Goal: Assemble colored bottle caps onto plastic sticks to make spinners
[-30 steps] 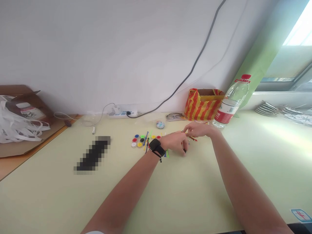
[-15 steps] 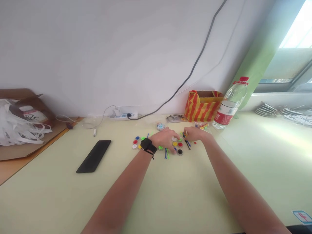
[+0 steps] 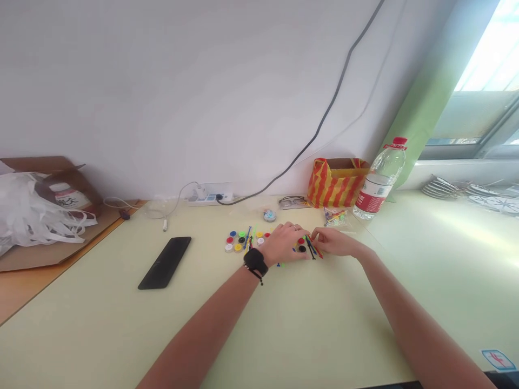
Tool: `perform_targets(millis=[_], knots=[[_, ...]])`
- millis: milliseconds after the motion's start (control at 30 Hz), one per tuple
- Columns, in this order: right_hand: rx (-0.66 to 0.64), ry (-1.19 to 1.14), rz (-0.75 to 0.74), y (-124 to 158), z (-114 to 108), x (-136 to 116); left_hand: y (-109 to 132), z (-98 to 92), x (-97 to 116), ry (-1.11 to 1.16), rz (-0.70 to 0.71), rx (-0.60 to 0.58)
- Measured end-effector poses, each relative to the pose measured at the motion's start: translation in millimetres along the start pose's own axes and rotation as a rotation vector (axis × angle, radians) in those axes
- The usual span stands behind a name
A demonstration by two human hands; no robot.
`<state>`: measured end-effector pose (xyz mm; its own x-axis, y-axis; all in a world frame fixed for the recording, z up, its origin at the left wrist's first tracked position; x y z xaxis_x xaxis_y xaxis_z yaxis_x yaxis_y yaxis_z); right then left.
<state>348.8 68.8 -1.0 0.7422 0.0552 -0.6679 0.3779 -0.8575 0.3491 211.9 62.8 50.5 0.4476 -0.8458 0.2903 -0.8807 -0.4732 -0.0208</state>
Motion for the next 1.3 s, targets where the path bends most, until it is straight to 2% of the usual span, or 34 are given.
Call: perform_targets(millis=[67, 200, 267, 367, 467, 533, 633, 700, 767, 833, 900, 1000, 1067, 1167, 1300], knots=[[0.071, -0.01, -0.059, 3.9, 4.2, 2.9, 23.7, -14.1, -12.9, 0.073, -0.025, 0.085], [0.271, 0.031, -0.048, 8.1, 3.1, 7.5, 88.7, -42.4, -64.5, 0.239, -0.181, 0.323], [0.348, 0.081, -0.08, 9.5, 2.7, 1.1, 120.9, -46.0, -88.8, 0.323, -0.253, 0.434], [0.377, 0.146, -0.163, 10.0, 8.1, -12.3, 150.5, -35.9, -106.7, 0.38, -0.329, 0.477], [0.378, 0.152, -0.197, 9.1, 13.4, -17.2, 156.6, -23.2, -104.7, 0.458, -0.318, 0.439], [0.408, 0.103, -0.215, 8.7, 12.6, -15.9, 158.4, -22.3, -103.8, 0.541, -0.311, 0.469], [0.488, -0.047, -0.2, 7.7, 5.5, -4.2, 170.6, -31.3, -114.5, 0.692, -0.329, 0.644], [0.531, -0.146, -0.185, 6.7, 0.5, 5.3, 181.9, -35.3, -128.5, 0.785, -0.357, 0.763], [0.558, -0.248, -0.209, 6.1, -4.2, 11.5, 190.7, -35.1, -144.4, 0.869, -0.386, 0.832], [0.567, -0.396, -0.251, 5.2, -8.4, 17.4, 197.2, -31.3, -160.5, 1.005, -0.397, 0.89], [0.563, -0.576, -0.269, 3.8, -11.2, 25.5, 202.0, -23.6, -175.1, 1.236, -0.377, 0.96], [0.515, -0.763, -0.267, 0.3, -11.1, 35.3, 208.5, -14.0, -188.3, 1.565, -0.287, 1.078], [0.481, -0.838, -0.284, -1.4, -9.9, 40.1, 213.6, -8.8, -194.0, 1.696, -0.255, 1.14], [0.471, -0.921, -0.312, -2.4, -8.8, 49.2, 217.5, -0.3, -200.4, 1.797, -0.266, 1.177], [0.494, -0.941, -0.26, -4.8, -8.3, 60.5, 216.5, 3.1, -202.6, 1.825, -0.28, 1.181]])
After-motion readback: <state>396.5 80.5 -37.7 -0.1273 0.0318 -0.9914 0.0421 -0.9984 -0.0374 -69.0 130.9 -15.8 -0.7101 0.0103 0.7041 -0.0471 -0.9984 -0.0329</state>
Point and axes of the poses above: each hand's wrist, its own y-axis away from the middle knuckle, its own z-axis out of the palm, x = y × z, the point moved 9 cm from there along -y, towards the middle knuckle, and after that the axes turned 13 degrees about -x, right-handed, at the moved point
